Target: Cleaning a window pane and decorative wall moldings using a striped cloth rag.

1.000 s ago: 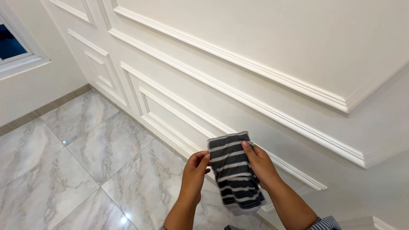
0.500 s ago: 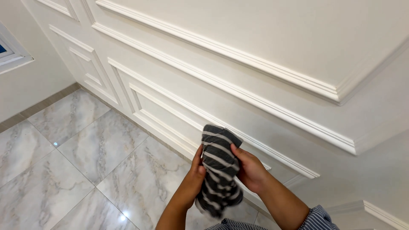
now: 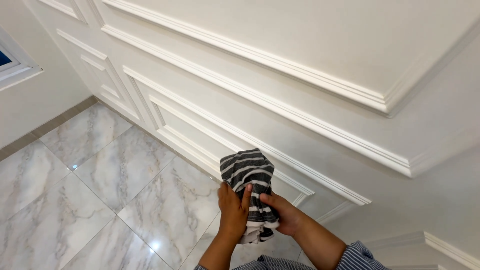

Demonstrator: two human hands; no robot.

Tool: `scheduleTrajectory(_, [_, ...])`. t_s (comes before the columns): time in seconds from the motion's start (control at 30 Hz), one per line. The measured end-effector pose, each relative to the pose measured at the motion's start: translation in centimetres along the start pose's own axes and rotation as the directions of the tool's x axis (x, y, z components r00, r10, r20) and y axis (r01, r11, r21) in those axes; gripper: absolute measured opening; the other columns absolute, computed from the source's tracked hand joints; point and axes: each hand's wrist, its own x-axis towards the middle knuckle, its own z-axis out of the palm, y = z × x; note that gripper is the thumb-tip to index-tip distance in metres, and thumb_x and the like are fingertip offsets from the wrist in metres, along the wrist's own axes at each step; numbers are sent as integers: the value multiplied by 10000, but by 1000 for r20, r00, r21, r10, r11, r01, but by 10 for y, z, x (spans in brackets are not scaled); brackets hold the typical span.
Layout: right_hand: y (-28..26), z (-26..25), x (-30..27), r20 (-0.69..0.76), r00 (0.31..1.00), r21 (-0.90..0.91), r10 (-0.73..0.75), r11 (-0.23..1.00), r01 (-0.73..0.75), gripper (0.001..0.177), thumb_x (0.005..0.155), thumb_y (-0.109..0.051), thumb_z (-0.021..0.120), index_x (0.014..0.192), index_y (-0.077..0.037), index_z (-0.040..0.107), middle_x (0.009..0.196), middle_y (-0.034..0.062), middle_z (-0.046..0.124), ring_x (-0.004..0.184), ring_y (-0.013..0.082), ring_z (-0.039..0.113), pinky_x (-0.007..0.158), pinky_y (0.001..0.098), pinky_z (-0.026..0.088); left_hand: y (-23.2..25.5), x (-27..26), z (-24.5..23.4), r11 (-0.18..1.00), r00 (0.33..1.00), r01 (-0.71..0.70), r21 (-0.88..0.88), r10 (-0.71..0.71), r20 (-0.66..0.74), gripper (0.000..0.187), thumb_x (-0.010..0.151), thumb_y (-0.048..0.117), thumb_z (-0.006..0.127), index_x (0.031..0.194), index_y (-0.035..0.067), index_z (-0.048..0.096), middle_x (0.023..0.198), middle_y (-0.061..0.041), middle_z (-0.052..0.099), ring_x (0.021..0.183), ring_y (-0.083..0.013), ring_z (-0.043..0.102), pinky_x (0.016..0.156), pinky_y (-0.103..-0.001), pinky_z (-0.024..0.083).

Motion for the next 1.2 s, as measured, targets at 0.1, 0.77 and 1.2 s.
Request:
scheduleTrajectory(0.1, [-16,3,-18,-83,996,-126,-13,992,3,782,734,-265,814,1442,-159,500,1278,78,675,1176,240,656,1025,416,526,-44,15,56,987,990,-80,139,95,-106,821,958,501,584,1508,-34,294,1533,-238,330,1423,-392,299,1140,-476,273])
scheduleTrajectory(0.77, [-53,-256,-84,210,853,-260,-477,-868,-422,666,870,-202,630,1485,-17,454,1583,163,288,1262,333,384,999,438,318,74,-20,245,768,812,-526,366,324,487,869,880,182,674,1580,2,191,1653,-231,143,1523,-400,154,1216,-522,174])
scheduleTrajectory(1.2, [-91,-205,-110,62,973,-412,-221,-894,-177,741,893,-144,510,1530,136,257,1676,237,-8,1541,380,-21,1201,531,42,14,-2,325,539,782,-597,595,227,580,865,950,217,575,1589,-99,85,1672,-318,-18,1558,-428,-26,1200,-608,57])
